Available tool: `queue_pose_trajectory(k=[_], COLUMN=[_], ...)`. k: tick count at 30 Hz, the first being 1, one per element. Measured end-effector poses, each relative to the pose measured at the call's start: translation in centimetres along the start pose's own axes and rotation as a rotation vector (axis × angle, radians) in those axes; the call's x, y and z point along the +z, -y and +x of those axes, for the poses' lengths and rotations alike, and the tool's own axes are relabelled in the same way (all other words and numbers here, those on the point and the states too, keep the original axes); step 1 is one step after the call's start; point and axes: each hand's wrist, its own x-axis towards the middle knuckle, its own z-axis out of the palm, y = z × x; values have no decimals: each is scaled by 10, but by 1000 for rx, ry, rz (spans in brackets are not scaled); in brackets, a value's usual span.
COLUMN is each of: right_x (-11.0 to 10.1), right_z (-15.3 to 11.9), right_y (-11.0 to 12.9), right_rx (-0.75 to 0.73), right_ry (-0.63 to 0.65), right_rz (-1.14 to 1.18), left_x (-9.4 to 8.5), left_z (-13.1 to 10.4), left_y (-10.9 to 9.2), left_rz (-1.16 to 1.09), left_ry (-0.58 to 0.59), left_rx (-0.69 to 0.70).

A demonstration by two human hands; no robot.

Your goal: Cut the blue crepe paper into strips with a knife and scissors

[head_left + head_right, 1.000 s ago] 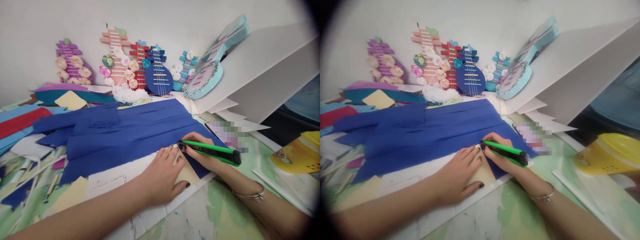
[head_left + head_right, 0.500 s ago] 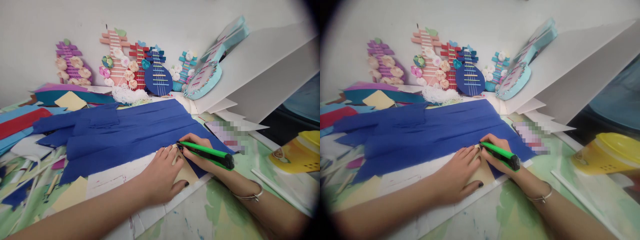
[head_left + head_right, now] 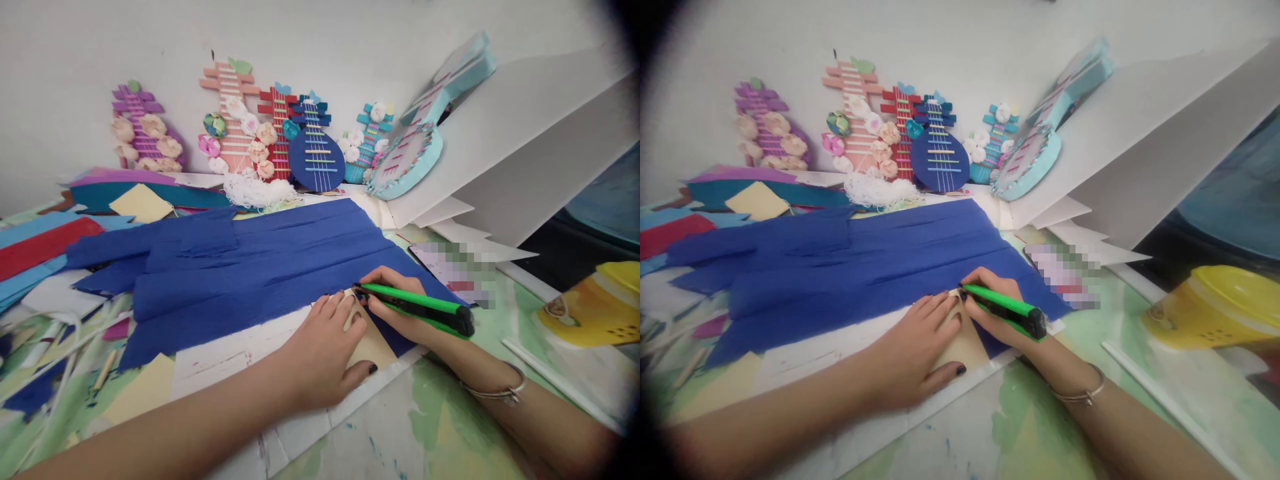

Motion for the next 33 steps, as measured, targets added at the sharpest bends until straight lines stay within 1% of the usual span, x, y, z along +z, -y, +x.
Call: queue_pose_trajectory(k=[4, 10, 20, 23, 27, 33], right_x=[0, -1, 2, 1, -1, -2], right_z=[1, -2, -1, -2, -3, -2], right_y=[2, 1, -2, -1, 2, 5], right_rx=[-16, 59, 8, 28, 57, 44], right_ry=[-13, -22, -21, -18, -32, -33], right_rz=[-23, -1, 3, 25, -1, -26], left_x=[-1, 1, 0, 0, 0, 0], left_z=[0, 0, 1, 0, 1, 0], left_y=[0, 1, 0, 0, 0, 0], left_rz=[6, 15, 11, 17, 15, 4], left_ry=[9, -10, 11, 11, 12, 4], left_rx=[1, 7, 1, -1, 1, -3])
